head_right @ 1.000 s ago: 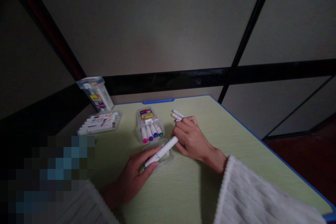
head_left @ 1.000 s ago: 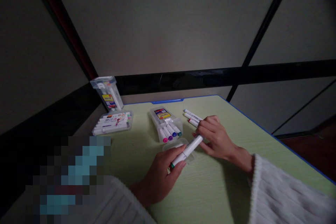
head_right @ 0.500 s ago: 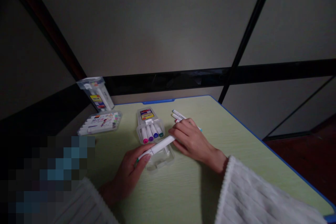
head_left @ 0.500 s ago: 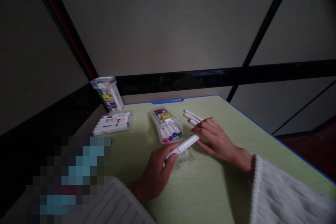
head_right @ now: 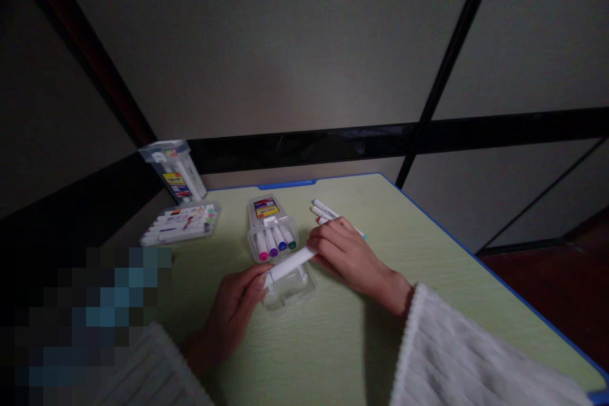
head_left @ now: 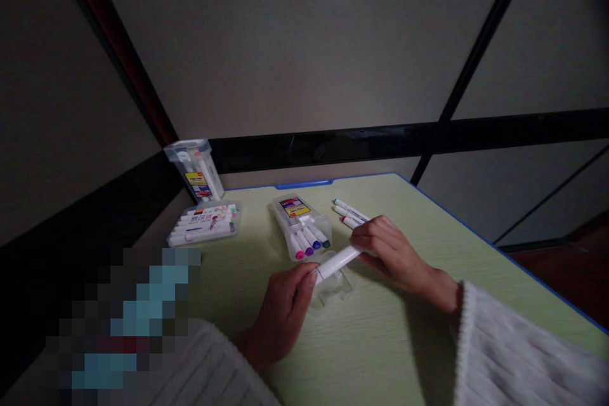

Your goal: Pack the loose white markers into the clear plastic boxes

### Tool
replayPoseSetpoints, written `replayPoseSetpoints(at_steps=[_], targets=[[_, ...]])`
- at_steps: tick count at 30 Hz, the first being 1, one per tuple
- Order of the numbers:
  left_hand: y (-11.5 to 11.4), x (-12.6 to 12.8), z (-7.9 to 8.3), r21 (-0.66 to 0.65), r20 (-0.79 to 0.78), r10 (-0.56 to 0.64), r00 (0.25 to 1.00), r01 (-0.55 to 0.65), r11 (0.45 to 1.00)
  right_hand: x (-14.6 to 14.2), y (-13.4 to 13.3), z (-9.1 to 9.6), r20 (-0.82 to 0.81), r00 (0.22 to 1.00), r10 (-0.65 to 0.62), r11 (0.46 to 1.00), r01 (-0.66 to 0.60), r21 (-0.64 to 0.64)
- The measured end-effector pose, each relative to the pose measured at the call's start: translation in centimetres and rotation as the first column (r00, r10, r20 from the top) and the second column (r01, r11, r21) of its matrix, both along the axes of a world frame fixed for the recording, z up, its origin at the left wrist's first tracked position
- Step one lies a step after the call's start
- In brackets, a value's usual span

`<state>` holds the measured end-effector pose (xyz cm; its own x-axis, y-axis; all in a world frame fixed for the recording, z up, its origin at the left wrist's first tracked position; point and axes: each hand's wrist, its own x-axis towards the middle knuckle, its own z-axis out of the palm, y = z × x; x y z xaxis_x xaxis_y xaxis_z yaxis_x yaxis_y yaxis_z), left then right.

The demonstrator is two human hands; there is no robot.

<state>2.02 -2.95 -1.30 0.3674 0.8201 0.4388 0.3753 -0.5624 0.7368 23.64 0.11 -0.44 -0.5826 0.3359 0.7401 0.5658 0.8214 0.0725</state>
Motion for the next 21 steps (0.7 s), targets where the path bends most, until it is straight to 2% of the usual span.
replayPoseSetpoints(at_steps=[9,21], targets=[[0.06,0.10,-0.08,-0.005,0.036,0.013,0.999,-0.013,1.000,-0.04,-0.29,0.61,0.043,0.999,-0.007,1.000,0.006,0.018],[0.20,0.03,-0.67,-0.140,0.116,0.031,0.993,-0.015,0.990,-0.24,-0.14,0.43,0.129,0.990,-0.060,0.997,0.054,0.051]])
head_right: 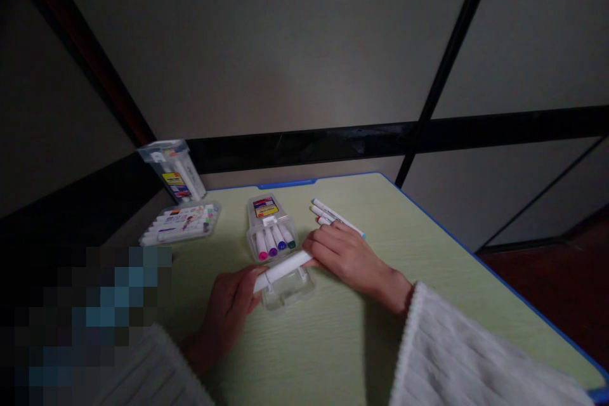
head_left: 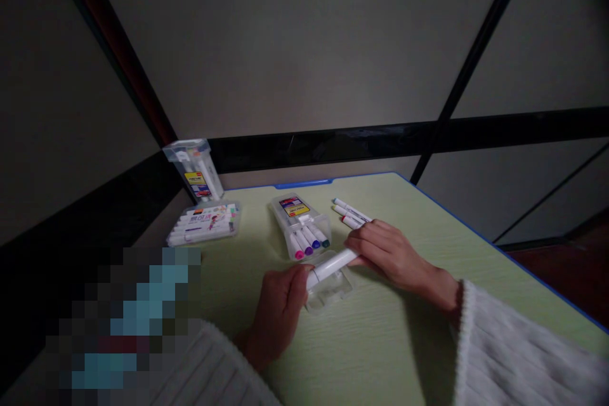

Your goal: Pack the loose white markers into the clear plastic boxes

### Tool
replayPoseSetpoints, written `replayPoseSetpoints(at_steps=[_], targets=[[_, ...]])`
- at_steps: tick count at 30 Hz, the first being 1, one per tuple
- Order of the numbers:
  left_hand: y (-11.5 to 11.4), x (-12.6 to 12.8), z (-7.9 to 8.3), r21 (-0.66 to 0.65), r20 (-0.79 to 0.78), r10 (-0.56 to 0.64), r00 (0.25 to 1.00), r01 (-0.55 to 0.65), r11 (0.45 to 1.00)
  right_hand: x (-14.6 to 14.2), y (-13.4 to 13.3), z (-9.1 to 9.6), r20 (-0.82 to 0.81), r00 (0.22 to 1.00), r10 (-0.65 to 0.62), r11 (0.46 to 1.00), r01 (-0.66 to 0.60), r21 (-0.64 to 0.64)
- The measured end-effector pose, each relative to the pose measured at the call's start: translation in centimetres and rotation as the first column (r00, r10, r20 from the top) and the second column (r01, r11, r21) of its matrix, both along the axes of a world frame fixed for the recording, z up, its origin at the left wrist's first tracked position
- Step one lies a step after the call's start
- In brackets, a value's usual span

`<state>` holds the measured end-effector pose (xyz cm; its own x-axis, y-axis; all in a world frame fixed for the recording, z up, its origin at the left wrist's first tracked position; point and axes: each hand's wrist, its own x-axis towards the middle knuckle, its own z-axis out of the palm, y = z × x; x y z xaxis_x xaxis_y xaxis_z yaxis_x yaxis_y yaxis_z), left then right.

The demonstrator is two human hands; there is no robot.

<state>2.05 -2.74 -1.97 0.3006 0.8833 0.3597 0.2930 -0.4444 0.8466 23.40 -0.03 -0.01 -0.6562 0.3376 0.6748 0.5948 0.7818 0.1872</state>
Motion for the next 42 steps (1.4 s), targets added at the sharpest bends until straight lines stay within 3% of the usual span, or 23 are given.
replayPoseSetpoints(at_steps=[9,16,20,32,42], targets=[[-0.2,0.0,0.5,-0.001,0.076,-0.010,0.997,0.010,1.000,-0.4,0.1,-0.1,0.045,0.998,-0.046,0.996,0.050,-0.080],[-0.1,-0.3,0.8,0.073,-0.002,0.026,1.000,-0.025,0.997,-0.7,-0.2,-0.1,0.076,0.996,-0.053,0.984,0.065,-0.166],[-0.1,-0.2,0.8,0.104,-0.064,0.005,0.998,0.002,0.995,-0.6,-0.3,0.0,0.068,0.996,-0.058,0.987,0.068,-0.145],[-0.4,0.1,0.8,0.103,-0.046,0.041,0.998,-0.036,0.994,-0.3,-0.4,-0.3,0.072,0.997,-0.025,0.995,0.032,-0.096],[-0.1,0.3,1.2,-0.018,0.003,0.118,0.993,-0.118,0.993,-0.6,-0.5,0.1,0.079,0.997,-0.016,0.998,0.021,-0.063]])
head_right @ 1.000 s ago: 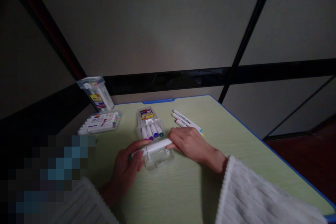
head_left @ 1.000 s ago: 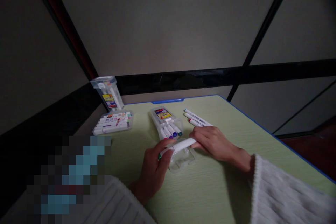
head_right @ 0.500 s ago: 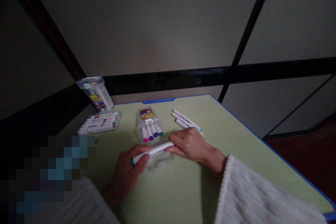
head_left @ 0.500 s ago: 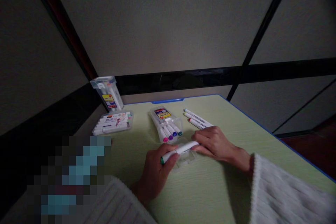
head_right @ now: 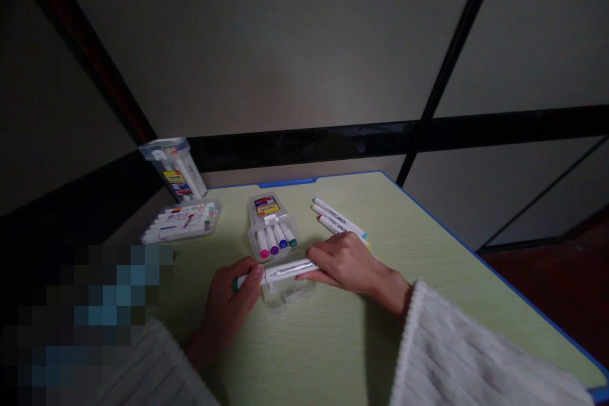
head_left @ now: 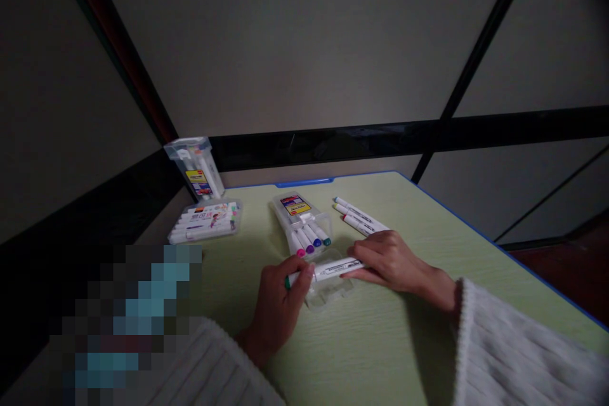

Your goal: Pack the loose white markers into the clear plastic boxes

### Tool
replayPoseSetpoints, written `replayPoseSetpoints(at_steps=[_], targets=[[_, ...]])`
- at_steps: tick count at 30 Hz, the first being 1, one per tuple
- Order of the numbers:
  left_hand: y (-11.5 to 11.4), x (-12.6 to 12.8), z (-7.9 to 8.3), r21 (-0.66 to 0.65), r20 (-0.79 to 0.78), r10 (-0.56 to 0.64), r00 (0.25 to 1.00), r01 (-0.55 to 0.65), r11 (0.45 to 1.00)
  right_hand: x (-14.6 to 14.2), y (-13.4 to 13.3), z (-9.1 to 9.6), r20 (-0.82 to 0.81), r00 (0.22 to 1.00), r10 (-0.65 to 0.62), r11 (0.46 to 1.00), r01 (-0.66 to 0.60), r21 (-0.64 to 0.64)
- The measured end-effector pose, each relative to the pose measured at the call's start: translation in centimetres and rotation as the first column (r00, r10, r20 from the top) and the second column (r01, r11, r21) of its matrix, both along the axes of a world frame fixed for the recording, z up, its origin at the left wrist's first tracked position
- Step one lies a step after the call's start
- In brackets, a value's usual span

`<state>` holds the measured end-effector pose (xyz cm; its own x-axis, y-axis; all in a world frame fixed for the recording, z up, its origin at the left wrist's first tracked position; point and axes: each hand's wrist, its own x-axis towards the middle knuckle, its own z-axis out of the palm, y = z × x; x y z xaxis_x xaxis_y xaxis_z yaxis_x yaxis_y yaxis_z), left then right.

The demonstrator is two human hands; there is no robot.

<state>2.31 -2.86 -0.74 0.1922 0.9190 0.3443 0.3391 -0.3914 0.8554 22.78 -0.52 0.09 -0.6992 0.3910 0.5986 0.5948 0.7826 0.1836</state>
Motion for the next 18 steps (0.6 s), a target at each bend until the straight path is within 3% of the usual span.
replayPoseSetpoints(at_steps=[6,10,13,18], targets=[[0.5,0.0,-0.5,-0.061,0.082,0.023,0.996,-0.018,0.998,0.1,-0.1,-0.4,-0.120,0.992,0.036,0.992,-0.050,-0.113],[0.7,0.1,-0.6,-0.167,0.167,0.063,0.984,-0.035,0.985,0.1,-0.2,-0.6,-0.319,0.947,0.041,0.967,-0.118,-0.224],[0.8,0.1,-0.5,-0.260,0.246,0.099,0.964,-0.033,0.965,-0.3,-0.3,-0.2,-0.534,0.845,-0.023,0.931,-0.176,-0.320],[0.8,0.0,-0.2,-0.274,0.296,0.162,0.941,-0.078,0.958,-1.1,-0.4,0.6,-0.804,0.543,-0.243,0.800,-0.356,-0.482]])
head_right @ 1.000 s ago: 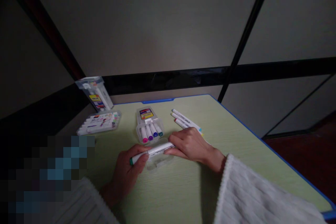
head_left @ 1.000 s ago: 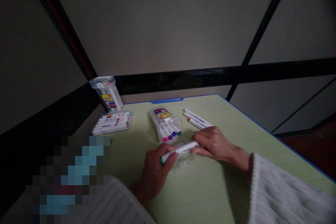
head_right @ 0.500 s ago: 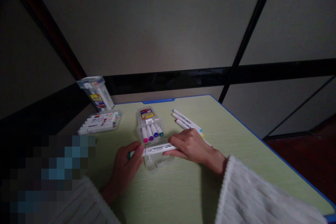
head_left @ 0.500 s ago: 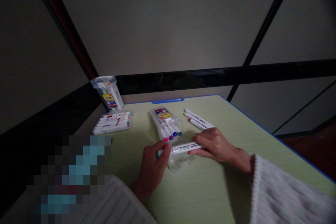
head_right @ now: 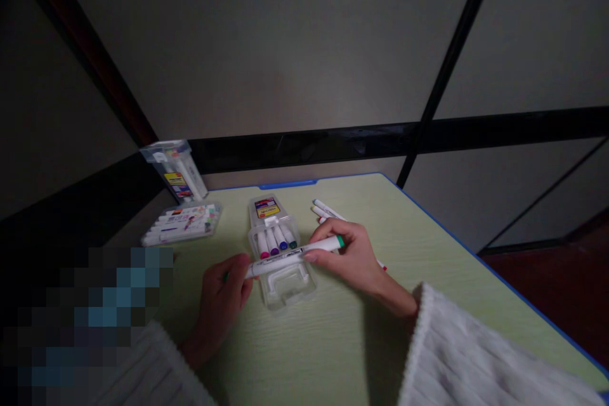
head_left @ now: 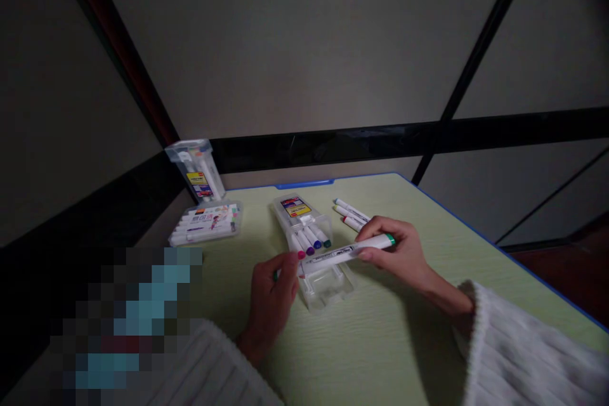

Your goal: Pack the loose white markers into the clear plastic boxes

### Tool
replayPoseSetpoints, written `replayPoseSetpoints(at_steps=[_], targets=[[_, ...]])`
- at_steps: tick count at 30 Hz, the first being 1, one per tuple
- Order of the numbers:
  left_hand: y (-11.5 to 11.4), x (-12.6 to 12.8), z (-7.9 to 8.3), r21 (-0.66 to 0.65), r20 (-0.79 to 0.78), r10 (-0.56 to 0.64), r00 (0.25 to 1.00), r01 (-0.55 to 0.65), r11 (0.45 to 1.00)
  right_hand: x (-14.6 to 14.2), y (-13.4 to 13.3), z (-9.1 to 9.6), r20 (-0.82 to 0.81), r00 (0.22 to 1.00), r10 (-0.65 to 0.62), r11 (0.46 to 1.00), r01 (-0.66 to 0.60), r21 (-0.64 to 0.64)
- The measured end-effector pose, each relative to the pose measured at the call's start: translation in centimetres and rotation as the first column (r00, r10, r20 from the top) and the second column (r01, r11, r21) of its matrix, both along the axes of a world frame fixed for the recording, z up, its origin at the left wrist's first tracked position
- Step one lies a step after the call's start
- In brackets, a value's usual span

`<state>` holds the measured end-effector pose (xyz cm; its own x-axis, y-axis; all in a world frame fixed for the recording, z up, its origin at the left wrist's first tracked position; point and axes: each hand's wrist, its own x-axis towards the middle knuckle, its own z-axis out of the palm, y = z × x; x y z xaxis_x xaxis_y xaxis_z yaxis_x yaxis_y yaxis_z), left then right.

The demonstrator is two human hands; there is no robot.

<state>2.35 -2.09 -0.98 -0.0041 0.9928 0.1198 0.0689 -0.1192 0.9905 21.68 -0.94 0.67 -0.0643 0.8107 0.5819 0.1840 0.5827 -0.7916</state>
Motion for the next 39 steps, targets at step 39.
replayPoseSetpoints(at_steps=[39], targets=[[-1.3,-0.3,-0.5,0.352,-0.535,-0.165,0.828,0.396,0.848,-0.7,1.1,-0.4,-0.515,0.853,0.082,0.908,-0.277,-0.314]])
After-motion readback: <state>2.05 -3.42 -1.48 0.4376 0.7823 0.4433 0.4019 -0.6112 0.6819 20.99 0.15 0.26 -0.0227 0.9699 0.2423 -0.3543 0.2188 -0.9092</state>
